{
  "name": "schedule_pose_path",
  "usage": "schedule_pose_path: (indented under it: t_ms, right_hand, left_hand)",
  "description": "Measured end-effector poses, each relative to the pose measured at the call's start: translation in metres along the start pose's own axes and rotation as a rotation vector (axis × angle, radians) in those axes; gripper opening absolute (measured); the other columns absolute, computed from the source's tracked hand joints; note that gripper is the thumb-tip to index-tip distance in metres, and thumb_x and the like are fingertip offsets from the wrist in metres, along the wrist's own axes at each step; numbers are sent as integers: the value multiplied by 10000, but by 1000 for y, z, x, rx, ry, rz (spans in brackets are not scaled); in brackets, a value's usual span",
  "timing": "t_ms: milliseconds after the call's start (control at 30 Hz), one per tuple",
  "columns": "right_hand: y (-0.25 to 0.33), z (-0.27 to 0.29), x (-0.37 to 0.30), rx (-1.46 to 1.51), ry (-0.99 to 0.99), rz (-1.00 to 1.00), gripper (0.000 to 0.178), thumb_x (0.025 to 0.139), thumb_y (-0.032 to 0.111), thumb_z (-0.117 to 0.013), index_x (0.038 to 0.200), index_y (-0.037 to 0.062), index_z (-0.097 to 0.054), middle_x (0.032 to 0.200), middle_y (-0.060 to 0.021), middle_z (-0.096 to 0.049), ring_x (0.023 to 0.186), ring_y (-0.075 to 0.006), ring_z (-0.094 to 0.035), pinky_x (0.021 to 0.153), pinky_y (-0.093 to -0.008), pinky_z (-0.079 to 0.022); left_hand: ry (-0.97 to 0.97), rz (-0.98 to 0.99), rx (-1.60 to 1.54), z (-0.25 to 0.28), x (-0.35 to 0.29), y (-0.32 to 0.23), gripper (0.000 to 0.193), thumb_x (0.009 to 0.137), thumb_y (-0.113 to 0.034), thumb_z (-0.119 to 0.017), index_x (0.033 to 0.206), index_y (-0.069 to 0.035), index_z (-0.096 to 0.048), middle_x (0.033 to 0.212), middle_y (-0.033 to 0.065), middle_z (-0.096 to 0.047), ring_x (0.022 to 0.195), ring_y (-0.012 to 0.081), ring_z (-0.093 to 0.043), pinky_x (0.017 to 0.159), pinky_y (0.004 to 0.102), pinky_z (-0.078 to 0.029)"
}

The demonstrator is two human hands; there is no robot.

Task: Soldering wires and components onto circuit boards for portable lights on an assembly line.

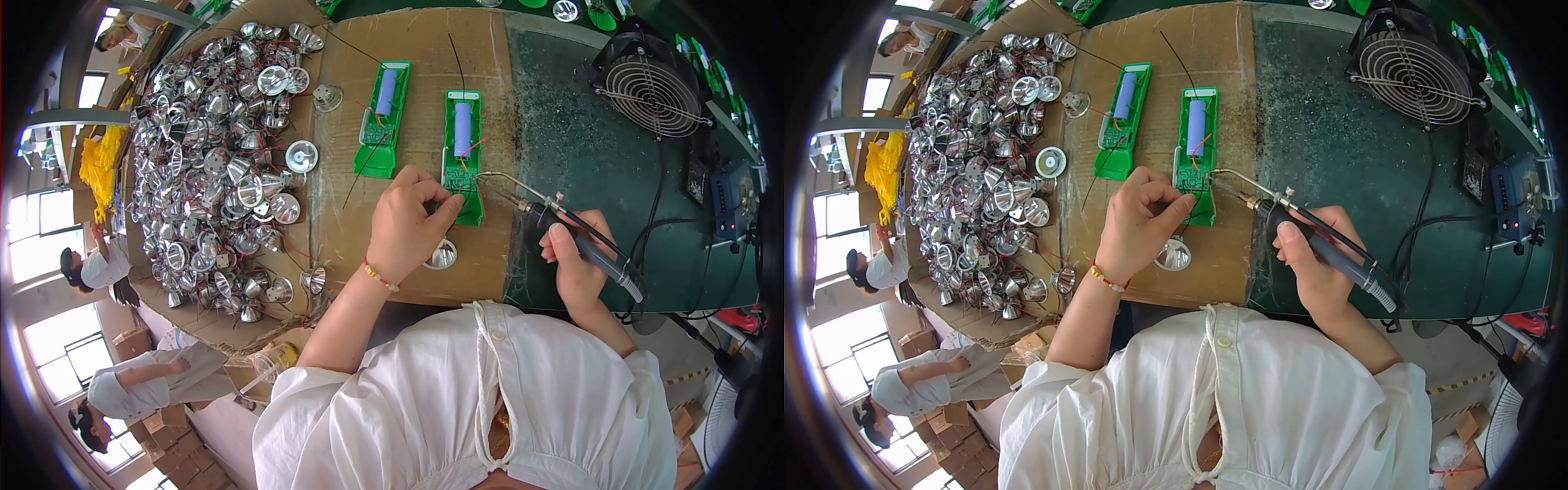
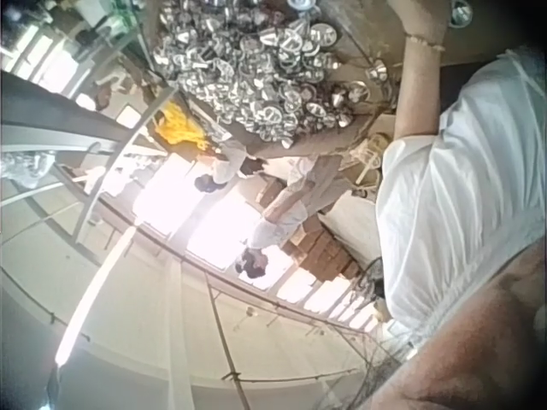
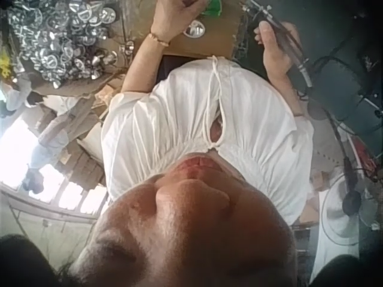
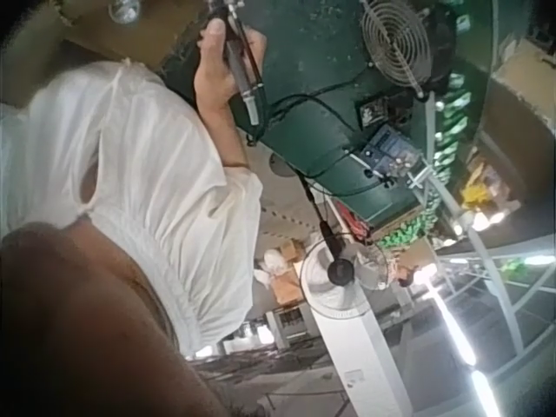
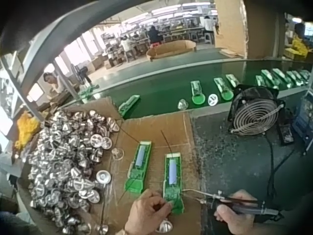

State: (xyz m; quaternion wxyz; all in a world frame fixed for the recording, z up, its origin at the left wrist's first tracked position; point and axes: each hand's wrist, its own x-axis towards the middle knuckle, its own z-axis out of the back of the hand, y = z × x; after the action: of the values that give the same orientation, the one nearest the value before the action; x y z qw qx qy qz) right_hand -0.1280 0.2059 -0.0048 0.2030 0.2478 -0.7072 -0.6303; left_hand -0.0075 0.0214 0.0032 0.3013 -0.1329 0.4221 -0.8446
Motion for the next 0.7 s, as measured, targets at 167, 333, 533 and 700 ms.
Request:
schedule_pose_path:
  t_ms: [167,333,533,700]
  right_hand:
    - [-1,1,0,7,2,0,174,796,84,-640,866,-12,-514,670,-91,-595,550,-102,-558,489,-203,-451]
    - [-2,8,1,37,-18,0,183,797,89,-637,871,-14,-506,660,-90,-586,543,-99,-549,483,-201,-444]
    - [-3,10,10,18,-42,16,180,799,89,-633,873,-13,-504,665,-90,-585,532,-91,-536,484,-197,-437]
    - [1,14,12,14,-58,68,180,800,89,-631,877,-16,-508,666,-89,-586,535,-91,-540,486,-200,-442]
  left_hand:
    - [-5,29,-23,-2,-2,-2,146,760,-103,-665,721,25,-608,776,52,-504,583,108,-520,516,238,-421]
    - [-192,-68,231,9,-22,1,160,801,-169,-604,927,-82,-559,802,86,-560,631,248,-576,542,355,-450]
    - [-397,-368,477,32,-23,9,113,735,-143,-653,821,-80,-615,752,60,-543,644,229,-533,590,348,-451]
    - [-102,-193,596,4,-7,-13,202,739,-228,-623,613,-81,-563,644,80,-568,588,255,-561,494,352,-438]
